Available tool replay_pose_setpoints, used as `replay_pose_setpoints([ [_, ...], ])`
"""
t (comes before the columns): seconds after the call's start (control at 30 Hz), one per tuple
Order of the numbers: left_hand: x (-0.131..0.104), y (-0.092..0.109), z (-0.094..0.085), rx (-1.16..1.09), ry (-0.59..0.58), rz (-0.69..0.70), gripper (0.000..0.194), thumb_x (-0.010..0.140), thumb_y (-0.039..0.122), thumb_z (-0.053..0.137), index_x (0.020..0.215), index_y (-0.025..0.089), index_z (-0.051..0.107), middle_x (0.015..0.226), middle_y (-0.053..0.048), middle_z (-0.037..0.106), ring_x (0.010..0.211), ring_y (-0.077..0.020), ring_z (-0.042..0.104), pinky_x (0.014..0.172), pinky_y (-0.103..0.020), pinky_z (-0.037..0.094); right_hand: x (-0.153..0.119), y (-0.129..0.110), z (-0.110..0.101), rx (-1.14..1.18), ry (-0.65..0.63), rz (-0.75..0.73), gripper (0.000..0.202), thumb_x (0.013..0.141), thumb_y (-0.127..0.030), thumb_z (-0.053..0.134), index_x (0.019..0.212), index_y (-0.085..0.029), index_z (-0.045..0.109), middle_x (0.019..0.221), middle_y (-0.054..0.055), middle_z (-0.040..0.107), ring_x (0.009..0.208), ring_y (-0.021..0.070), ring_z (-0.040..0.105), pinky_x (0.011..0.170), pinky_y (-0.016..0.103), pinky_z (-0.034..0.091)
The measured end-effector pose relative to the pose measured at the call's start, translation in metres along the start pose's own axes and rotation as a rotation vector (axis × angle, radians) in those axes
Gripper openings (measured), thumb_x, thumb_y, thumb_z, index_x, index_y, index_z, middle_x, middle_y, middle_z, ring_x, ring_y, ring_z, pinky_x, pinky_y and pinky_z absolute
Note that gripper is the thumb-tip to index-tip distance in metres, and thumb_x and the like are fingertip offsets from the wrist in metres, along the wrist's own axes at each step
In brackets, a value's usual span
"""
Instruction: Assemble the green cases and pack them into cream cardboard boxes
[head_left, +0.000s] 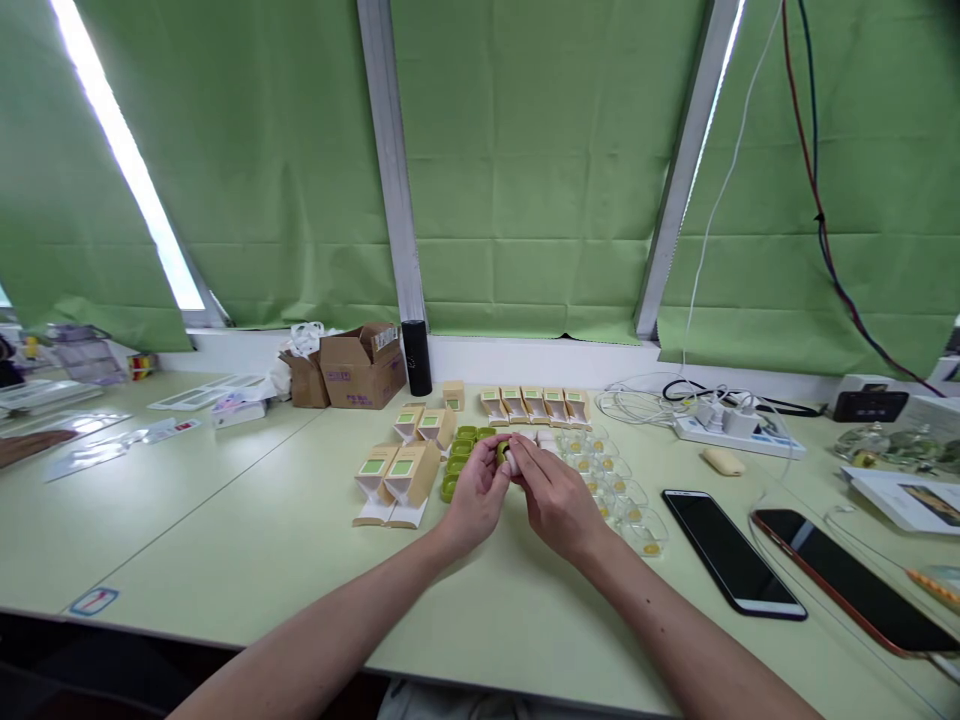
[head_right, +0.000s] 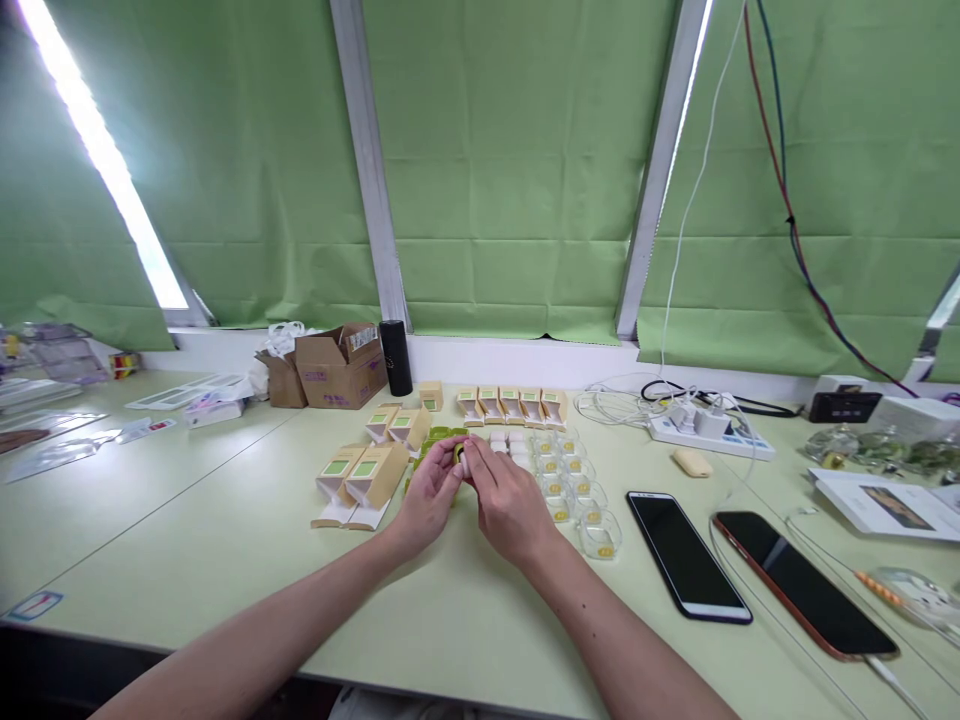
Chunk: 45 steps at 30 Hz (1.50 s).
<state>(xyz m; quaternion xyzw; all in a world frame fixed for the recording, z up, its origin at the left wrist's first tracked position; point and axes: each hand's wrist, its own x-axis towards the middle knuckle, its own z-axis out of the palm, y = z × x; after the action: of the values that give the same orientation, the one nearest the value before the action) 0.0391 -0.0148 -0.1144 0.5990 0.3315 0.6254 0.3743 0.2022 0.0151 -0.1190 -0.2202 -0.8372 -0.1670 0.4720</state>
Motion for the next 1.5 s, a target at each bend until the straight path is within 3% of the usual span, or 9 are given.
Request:
replay_pose_setpoints([
  [0.3,-0.003,-0.003,0.003,0.018,0.007,0.072,0.044,0.105,0.054,0.06,0.132,0.02,0.053,0.121,-0.012,0.067,0.107,-0.0219,0.068,0.097,-0.039,0.06,0.004,-0.006,-0.001,-0.006,0.027,-0.004,0.069,0.102,-0.003,0.047,0.169,-0.012,0.032,0.148,0.022,0.067,0.134,0.0326,0.069,0.106,0.047,0.065],
  [0.47,-0.004,0.0,-0.001,0.034,-0.026,0.03,0.048,0.104,0.052,0.061,0.141,0.021,0.053,0.137,-0.015,0.064,0.127,-0.027,0.064,0.11,-0.042,0.056,0.005,-0.003,-0.005,0.052,0.067,0.023,0.064,0.106,-0.011,0.052,0.168,-0.018,0.036,0.145,0.02,0.069,0.129,0.031,0.072,0.102,0.045,0.066],
  [0.57,-0.004,0.002,-0.003,0.004,-0.112,0.011,0.055,0.103,0.054,0.062,0.147,0.022,0.051,0.143,-0.016,0.063,0.133,-0.0295,0.062,0.112,-0.043,0.054,0.004,0.0,-0.007,0.087,0.078,0.061,0.059,0.108,-0.016,0.051,0.165,-0.018,0.037,0.138,0.019,0.073,0.122,0.0295,0.076,0.094,0.043,0.069],
  [0.7,-0.003,0.003,-0.002,0.019,-0.131,-0.014,0.065,0.097,0.055,0.073,0.147,0.02,0.051,0.144,-0.018,0.063,0.126,-0.0294,0.066,0.109,-0.042,0.056,0.002,0.0,-0.007,0.074,0.1,0.034,0.045,0.107,-0.014,0.051,0.152,-0.016,0.053,0.133,0.019,0.076,0.119,0.0289,0.077,0.093,0.043,0.07],
  [0.83,-0.002,0.003,-0.001,0.051,-0.091,-0.045,0.058,0.097,0.057,0.071,0.14,0.02,0.055,0.129,-0.015,0.07,0.113,-0.0255,0.069,0.103,-0.04,0.058,0.003,-0.002,-0.004,0.048,0.123,0.009,0.035,0.106,-0.014,0.055,0.141,-0.016,0.062,0.13,0.019,0.077,0.118,0.0286,0.078,0.095,0.042,0.07],
  [0.93,-0.002,0.004,0.0,0.068,-0.09,-0.043,0.056,0.098,0.057,0.07,0.138,0.02,0.056,0.121,-0.013,0.072,0.106,-0.0237,0.07,0.098,-0.039,0.06,0.001,-0.002,-0.001,0.036,0.133,0.008,0.034,0.106,-0.014,0.056,0.14,-0.014,0.063,0.129,0.02,0.078,0.117,0.029,0.078,0.095,0.042,0.07],
  [1.13,-0.002,0.004,-0.001,0.081,-0.081,-0.034,0.052,0.1,0.056,0.068,0.137,0.021,0.056,0.129,-0.014,0.07,0.112,-0.0245,0.07,0.102,-0.04,0.059,-0.002,-0.002,0.002,0.031,0.11,0.039,0.038,0.106,-0.015,0.054,0.143,-0.016,0.063,0.129,0.019,0.078,0.117,0.0288,0.079,0.096,0.043,0.069],
  [1.5,-0.002,0.003,0.0,0.087,-0.067,-0.043,0.05,0.099,0.056,0.068,0.134,0.021,0.058,0.118,-0.011,0.07,0.107,-0.024,0.069,0.097,-0.039,0.06,-0.004,-0.001,0.006,0.046,0.094,0.061,0.041,0.106,-0.016,0.055,0.147,-0.017,0.062,0.131,0.019,0.077,0.118,0.0298,0.078,0.098,0.045,0.069],
])
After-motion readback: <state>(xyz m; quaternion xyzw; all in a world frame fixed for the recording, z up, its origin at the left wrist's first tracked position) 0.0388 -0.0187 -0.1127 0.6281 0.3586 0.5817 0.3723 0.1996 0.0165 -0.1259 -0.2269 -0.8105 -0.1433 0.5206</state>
